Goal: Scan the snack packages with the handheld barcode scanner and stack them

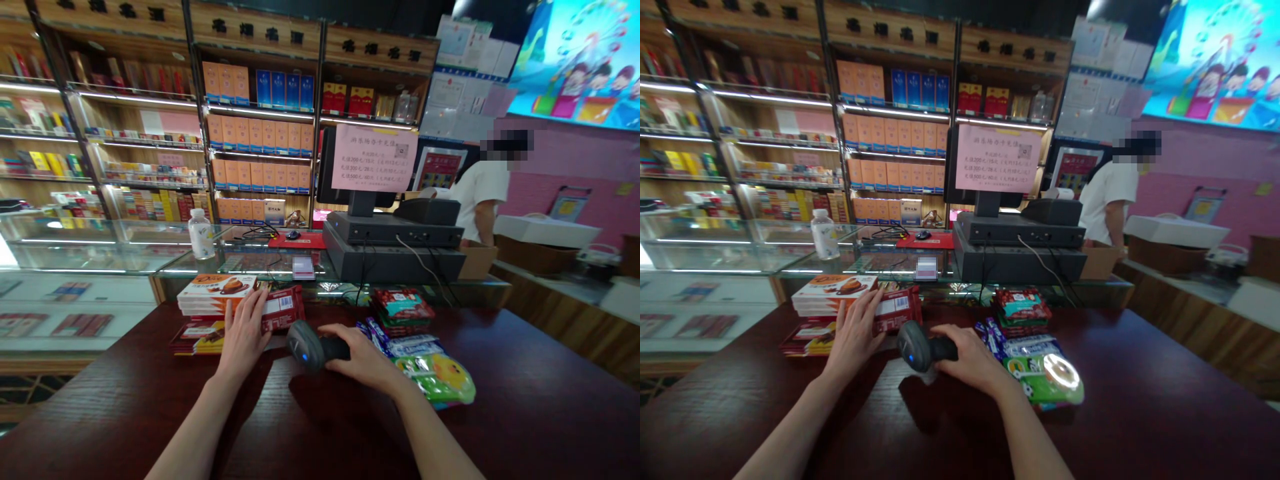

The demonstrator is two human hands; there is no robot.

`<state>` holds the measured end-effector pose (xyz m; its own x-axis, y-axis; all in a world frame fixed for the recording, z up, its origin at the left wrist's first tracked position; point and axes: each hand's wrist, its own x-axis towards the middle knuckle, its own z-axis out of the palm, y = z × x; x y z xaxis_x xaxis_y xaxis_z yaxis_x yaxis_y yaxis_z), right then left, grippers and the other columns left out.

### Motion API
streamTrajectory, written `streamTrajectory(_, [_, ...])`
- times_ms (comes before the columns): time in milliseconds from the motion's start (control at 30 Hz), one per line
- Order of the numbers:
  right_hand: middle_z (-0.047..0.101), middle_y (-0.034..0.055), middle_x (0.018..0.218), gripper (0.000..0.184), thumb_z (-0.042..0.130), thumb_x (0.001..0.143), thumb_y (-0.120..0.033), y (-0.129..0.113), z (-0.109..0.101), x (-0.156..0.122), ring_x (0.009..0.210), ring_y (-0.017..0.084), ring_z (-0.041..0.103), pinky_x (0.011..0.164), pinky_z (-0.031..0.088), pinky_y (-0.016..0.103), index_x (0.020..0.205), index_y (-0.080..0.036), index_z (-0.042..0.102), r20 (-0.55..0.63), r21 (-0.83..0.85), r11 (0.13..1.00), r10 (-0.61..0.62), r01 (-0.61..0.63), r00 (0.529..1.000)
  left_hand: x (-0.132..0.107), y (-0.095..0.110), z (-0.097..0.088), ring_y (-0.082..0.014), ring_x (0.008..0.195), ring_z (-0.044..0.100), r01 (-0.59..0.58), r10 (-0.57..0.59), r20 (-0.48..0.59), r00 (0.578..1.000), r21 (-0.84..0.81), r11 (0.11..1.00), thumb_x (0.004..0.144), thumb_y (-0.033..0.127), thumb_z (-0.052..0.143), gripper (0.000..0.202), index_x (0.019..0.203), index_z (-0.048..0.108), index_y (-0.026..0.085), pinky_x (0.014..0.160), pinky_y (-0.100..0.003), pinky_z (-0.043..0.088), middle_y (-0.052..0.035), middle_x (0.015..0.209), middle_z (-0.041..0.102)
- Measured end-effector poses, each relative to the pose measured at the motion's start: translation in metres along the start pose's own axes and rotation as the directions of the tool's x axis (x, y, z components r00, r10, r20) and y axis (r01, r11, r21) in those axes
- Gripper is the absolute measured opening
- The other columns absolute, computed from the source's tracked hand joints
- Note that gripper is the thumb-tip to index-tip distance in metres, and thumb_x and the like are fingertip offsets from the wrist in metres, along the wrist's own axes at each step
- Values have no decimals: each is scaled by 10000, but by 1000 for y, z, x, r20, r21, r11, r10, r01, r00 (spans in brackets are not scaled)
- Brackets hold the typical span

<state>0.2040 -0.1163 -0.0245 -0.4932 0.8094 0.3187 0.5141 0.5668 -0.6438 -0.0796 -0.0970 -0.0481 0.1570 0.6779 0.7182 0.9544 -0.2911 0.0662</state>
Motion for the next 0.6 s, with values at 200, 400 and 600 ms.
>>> streamTrajectory(200, [616, 47, 1368, 708, 745, 750, -247, 2, -8, 0, 1178, 262, 602, 1046, 413, 424, 1415, -321, 514, -78, 85, 996, -4, 10, 997, 0, 1, -2, -315, 1424, 386, 1, -1, 2, 1000, -3, 1000, 790, 124, 562, 863, 1560, 190, 241, 1199, -620, 141, -140, 1485, 477])
streamTrajectory(400, [625, 33, 1368, 725, 731, 786, -265, 0, -11, 0, 1188, 258, 597, 1049, 393, 432, 1455, -343, 465, -81, 61, 998, 1, 4, 997, -1, -1, 0, -318, 1425, 386, 7, -7, 3, 1000, -4, 1000, 791, 133, 563, 851, 1556, 205, 237, 1204, -617, 126, -138, 1493, 469])
streamTrajectory(600, [643, 40, 1338, 745, 730, 791, -264, 3, -8, 0, 1207, 260, 587, 1047, 390, 433, 1473, -338, 439, -74, 74, 997, -3, 9, 997, -1, -1, 2, -319, 1435, 369, -3, 3, 2, 1000, 3, 1000, 782, 123, 564, 866, 1558, 196, 232, 1205, -615, 129, -138, 1499, 462])
